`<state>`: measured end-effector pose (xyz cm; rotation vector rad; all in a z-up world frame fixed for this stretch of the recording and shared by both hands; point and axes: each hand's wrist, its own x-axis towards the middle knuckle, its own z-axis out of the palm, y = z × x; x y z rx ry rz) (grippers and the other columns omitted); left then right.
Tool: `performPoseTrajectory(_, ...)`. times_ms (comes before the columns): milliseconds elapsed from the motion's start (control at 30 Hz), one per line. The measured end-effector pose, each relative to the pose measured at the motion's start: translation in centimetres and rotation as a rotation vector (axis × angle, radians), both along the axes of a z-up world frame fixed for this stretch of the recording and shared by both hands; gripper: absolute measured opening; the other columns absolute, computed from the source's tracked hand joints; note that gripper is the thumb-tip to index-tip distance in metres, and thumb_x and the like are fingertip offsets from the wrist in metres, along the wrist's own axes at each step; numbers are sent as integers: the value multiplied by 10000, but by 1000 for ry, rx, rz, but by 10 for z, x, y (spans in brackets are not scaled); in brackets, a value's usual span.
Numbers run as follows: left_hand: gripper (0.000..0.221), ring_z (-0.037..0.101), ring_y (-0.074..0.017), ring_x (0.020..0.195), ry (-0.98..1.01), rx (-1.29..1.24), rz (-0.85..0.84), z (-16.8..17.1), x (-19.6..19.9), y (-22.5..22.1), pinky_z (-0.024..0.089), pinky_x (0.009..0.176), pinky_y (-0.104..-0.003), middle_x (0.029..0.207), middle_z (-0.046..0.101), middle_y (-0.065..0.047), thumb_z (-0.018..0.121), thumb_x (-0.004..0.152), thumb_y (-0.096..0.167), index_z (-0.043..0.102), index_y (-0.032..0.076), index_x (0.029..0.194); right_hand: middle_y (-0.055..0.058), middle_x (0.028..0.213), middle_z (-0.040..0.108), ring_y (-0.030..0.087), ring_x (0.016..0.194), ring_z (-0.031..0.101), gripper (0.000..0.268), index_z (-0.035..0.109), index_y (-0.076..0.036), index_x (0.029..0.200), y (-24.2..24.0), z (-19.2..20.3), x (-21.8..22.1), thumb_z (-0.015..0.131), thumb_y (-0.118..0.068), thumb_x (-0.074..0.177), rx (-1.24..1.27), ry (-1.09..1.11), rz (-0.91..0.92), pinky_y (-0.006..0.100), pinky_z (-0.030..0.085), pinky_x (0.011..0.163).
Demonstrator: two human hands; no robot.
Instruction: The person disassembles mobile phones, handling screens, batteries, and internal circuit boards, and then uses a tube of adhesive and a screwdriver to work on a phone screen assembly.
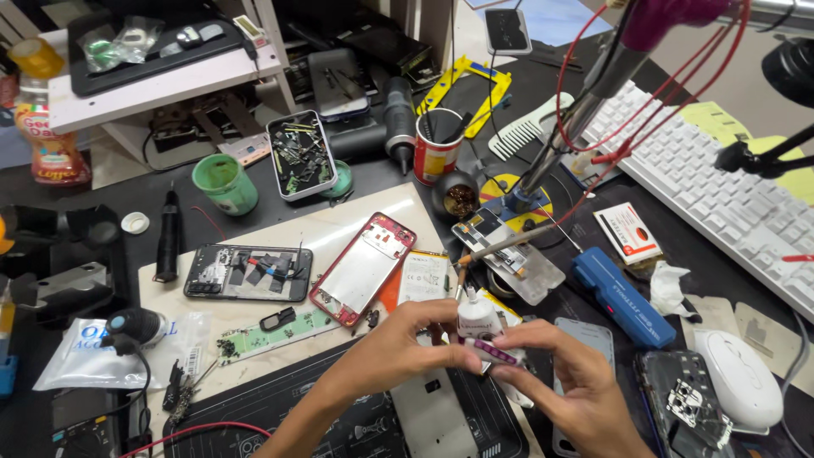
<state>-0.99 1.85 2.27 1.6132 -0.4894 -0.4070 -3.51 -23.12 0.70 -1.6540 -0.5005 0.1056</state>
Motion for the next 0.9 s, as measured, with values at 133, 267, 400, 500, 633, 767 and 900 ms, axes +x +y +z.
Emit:
performPoseTrajectory(133,513,674,-216,985,-177,336,-105,19,0,19,513,826,-387,1029,677,-59,860,731,399,734,73,1106,131,1080,718,184,1045,667,307,678,28,1156,-12,-6,8,732,44,854,125,232,-94,336,504,908)
performPoseTrajectory(267,763,586,-310,1104,-216,853,-148,23,2,33,470,905,-456,1125,629,-104,896,672,331,584,134,1339,121,1083,656,166,1038,635,279,644,24,1125,-21,-2,16,724,49,859,185,313,-159,350,502,925)
performPoseTrajectory(400,956,505,-342,1199,-169,974,-202,13,-2,32,456,980,-467,1300,525,-114,911,597,132,485,222,1448,116,1120,632,161,1056,627,166,621,19,1046,-23,7,18,694,16,897,216,298,-147,346,503,956)
performPoseTrajectory(500,984,478,-357,1218,-194,1033,-241,3,-4,28,457,1012,-453,1318,476,-118,871,583,26,461,257,1447,121,1133,636,165,1064,645,158,608,9,1028,-25,14,18,686,10,891,215,257,-114,358,524,967)
performPoseTrajectory(633,901,531,-360,1169,-375,1019,-198,-5,-4,20,498,978,-451,1303,513,-122,779,644,-55,501,231,1452,135,1086,628,161,1018,624,192,606,18,1080,-35,26,21,688,37,907,207,236,-158,347,504,928)
performPoseTrajectory(767,907,484,-344,1224,-255,1033,-247,-1,-7,26,452,1023,-459,1312,493,-91,821,627,4,481,244,1433,129,1110,643,178,1033,654,287,543,-4,1160,-46,42,25,680,41,912,254,188,-216,355,527,928)
performPoseTrajectory(900,889,394,-359,1328,-264,964,-280,13,-15,39,371,1077,-486,1402,420,-112,892,615,86,484,198,1397,141,1241,687,201,1092,684,471,574,15,1356,-58,58,32,670,19,895,294,193,-229,359,542,970)
